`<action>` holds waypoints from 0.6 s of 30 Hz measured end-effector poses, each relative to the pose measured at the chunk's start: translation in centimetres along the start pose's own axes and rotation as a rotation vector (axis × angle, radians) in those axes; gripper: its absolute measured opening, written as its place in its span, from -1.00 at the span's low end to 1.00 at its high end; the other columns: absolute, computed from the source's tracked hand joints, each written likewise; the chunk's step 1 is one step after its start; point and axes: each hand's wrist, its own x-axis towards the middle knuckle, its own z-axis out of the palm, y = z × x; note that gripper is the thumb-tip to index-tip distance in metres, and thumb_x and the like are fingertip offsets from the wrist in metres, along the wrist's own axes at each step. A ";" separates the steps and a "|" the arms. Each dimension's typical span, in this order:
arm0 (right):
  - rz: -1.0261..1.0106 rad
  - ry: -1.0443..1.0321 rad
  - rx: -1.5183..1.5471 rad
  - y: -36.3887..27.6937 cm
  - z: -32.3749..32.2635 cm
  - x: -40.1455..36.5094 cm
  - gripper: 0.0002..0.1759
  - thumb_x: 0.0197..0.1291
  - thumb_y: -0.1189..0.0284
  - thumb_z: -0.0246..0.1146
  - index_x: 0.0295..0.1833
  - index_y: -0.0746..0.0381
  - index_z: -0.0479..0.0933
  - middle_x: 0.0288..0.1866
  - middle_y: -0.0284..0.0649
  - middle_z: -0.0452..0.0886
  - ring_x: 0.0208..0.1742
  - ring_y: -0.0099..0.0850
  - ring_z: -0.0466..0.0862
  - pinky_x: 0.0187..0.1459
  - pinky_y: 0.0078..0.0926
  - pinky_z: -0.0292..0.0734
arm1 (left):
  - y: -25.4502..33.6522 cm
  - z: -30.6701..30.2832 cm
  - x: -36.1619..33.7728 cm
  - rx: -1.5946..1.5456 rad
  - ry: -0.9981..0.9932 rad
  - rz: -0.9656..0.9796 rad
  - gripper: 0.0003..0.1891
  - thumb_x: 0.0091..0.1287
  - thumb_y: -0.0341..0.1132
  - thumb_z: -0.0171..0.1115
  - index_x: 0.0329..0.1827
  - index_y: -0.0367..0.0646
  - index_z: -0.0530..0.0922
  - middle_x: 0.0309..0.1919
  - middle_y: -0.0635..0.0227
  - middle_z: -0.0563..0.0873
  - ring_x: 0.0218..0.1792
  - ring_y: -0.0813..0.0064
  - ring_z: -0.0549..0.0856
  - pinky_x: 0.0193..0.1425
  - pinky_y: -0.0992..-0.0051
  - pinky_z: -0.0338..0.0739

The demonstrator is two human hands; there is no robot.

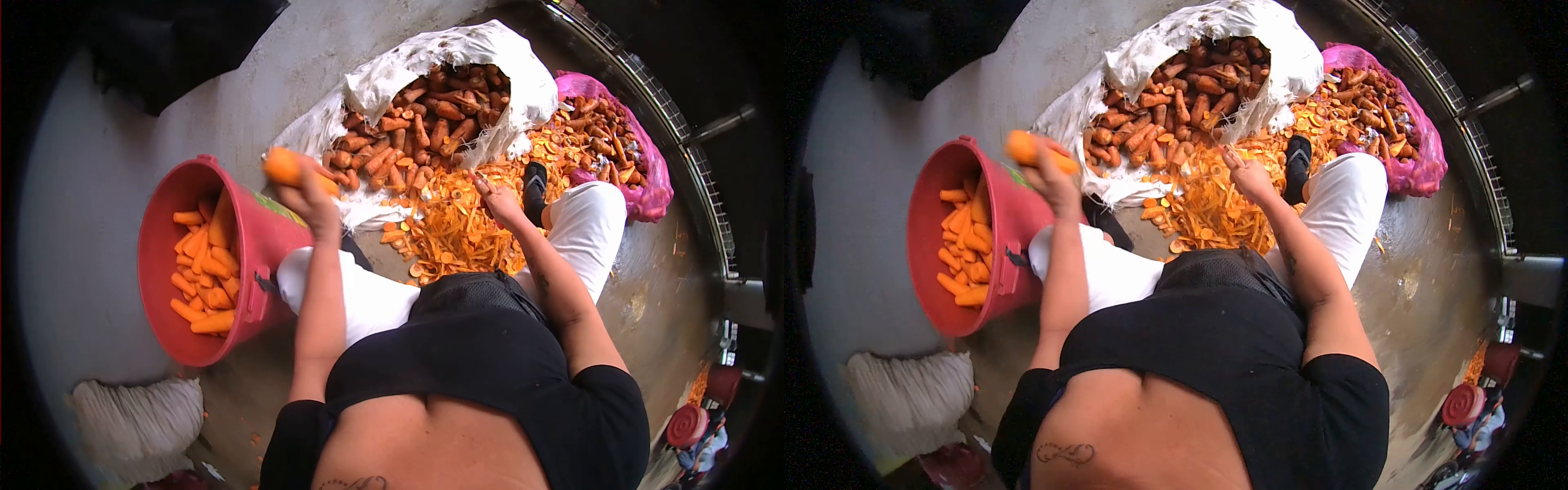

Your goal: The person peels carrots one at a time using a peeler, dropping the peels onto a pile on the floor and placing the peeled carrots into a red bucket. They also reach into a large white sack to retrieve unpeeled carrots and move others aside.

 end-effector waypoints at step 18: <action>0.054 -0.082 0.010 1.1 2.7 1.4 -0.46 0.11 -0.01 0.34 -0.58 0.25 0.47 -0.71 -0.39 0.41 -0.68 -0.58 0.39 -0.60 -0.54 0.26 | 1.0 -3.0 8.9 -0.553 0.164 -0.238 -0.57 0.37 0.06 0.02 0.02 -0.13 0.45 -0.28 0.14 0.65 -0.38 0.40 0.60 -0.25 0.43 0.52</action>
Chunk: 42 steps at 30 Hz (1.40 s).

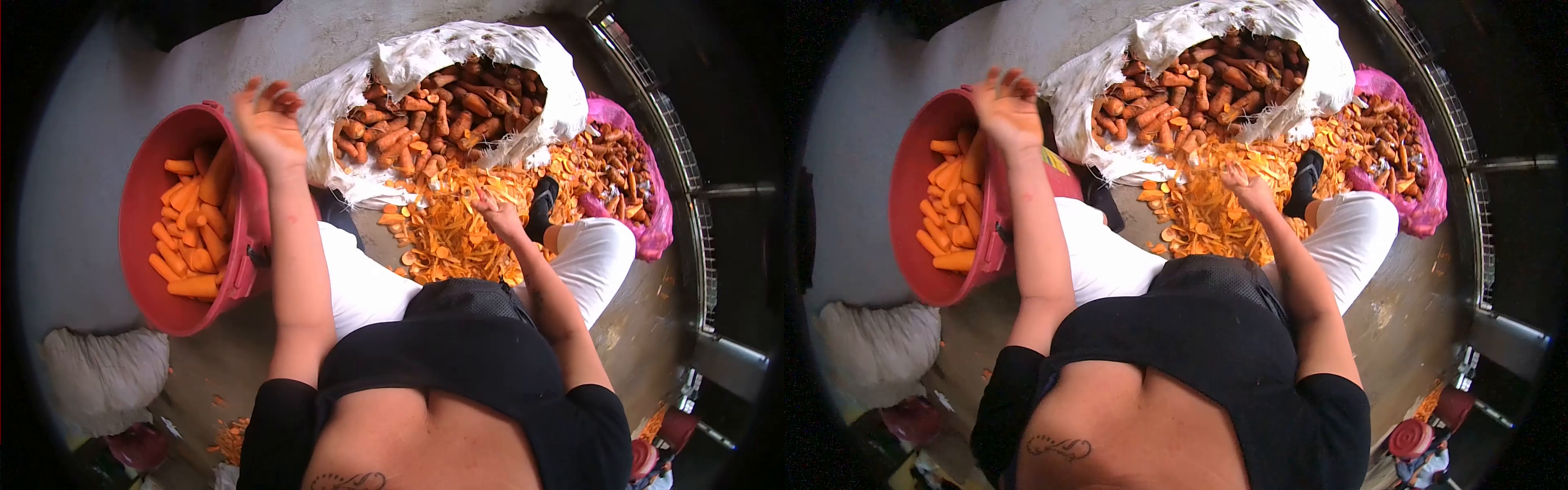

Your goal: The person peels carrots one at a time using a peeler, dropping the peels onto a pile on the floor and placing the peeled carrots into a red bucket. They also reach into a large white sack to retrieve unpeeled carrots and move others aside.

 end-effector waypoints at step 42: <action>0.280 0.096 -0.196 -4.6 22.3 26.7 -0.29 -0.10 0.09 0.43 0.12 0.30 0.46 0.00 0.05 0.63 0.07 -0.11 0.63 0.09 -0.26 0.50 | -8.2 -1.0 2.2 0.681 -0.044 -0.591 -0.80 0.44 -0.28 0.11 -0.05 -0.24 0.49 -0.29 0.45 0.60 -0.26 0.72 0.58 -0.21 0.67 0.46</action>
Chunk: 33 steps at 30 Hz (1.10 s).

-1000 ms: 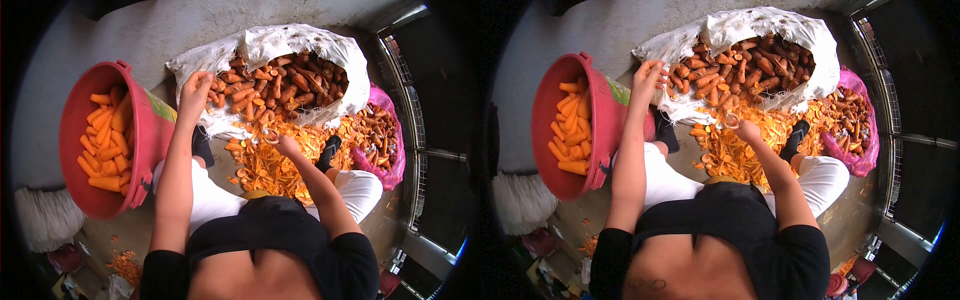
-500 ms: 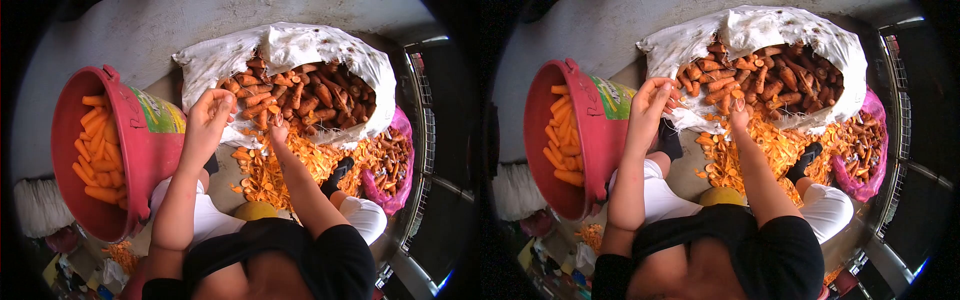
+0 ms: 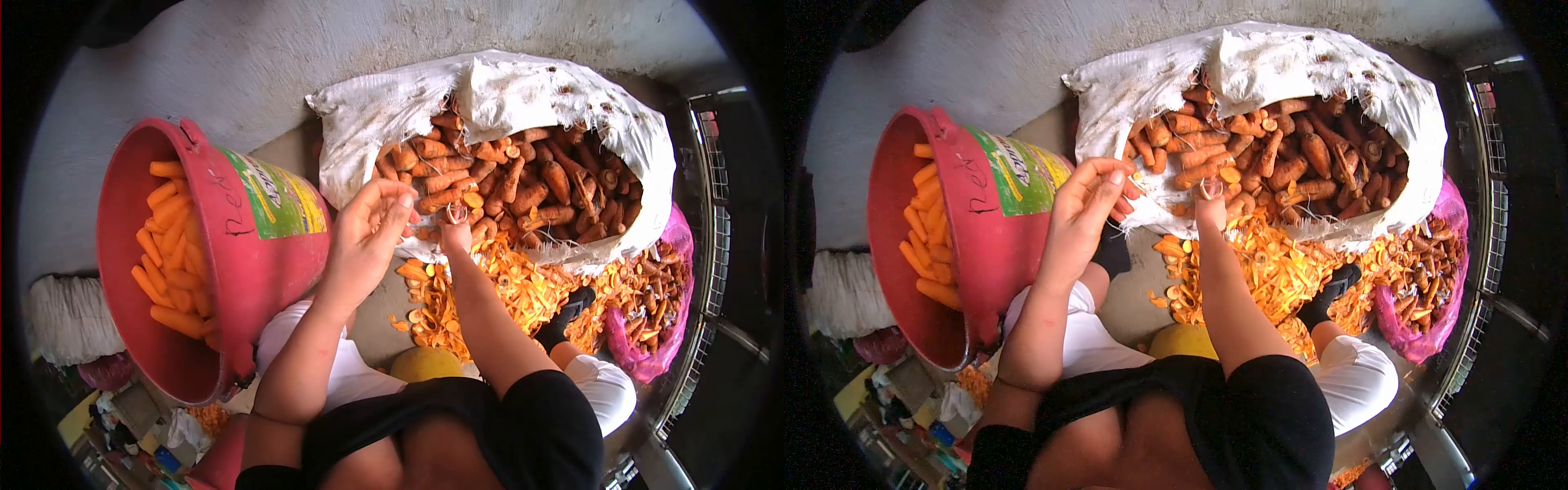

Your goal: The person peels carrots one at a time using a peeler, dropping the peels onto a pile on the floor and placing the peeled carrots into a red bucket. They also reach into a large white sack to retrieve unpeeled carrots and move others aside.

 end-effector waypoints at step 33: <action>-0.843 -0.177 0.600 -0.6 -24.0 -24.1 -0.82 0.25 0.34 0.27 -0.29 0.21 0.47 -0.56 -0.52 0.38 -0.65 -0.70 0.29 -0.61 -0.67 0.12 | -4.8 6.6 -4.1 -0.338 -0.594 -0.119 -0.28 0.32 0.22 0.09 0.30 -0.21 0.33 0.09 0.30 0.56 0.10 0.51 0.57 0.16 0.50 0.49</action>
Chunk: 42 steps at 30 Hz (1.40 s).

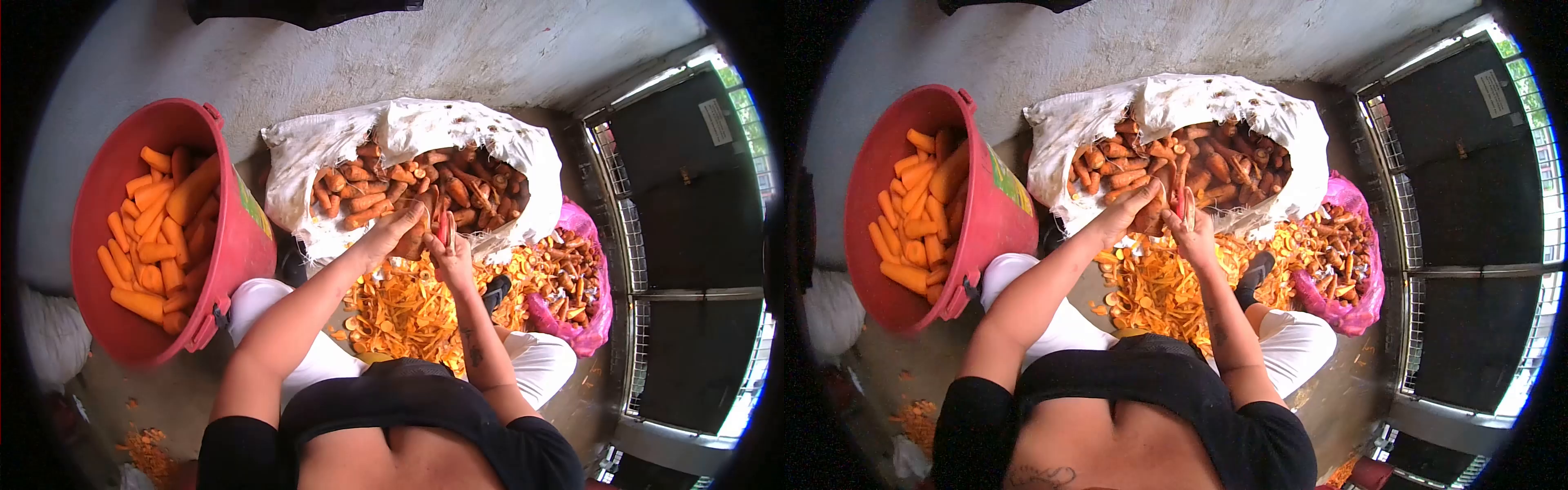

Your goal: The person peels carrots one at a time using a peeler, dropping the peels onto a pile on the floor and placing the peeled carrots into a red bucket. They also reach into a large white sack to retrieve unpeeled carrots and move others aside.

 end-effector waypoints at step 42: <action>0.039 0.120 -0.474 -0.1 -2.4 -11.4 -0.71 0.35 0.29 0.11 -0.07 0.30 0.55 -0.40 -0.19 0.62 -0.37 -0.47 0.60 -0.29 -0.47 0.49 | -0.9 -0.2 -2.3 0.709 -0.191 -0.191 -0.36 -0.01 -0.19 0.52 0.12 -0.33 0.53 -0.18 0.30 0.72 -0.25 0.61 0.65 -0.15 0.60 0.50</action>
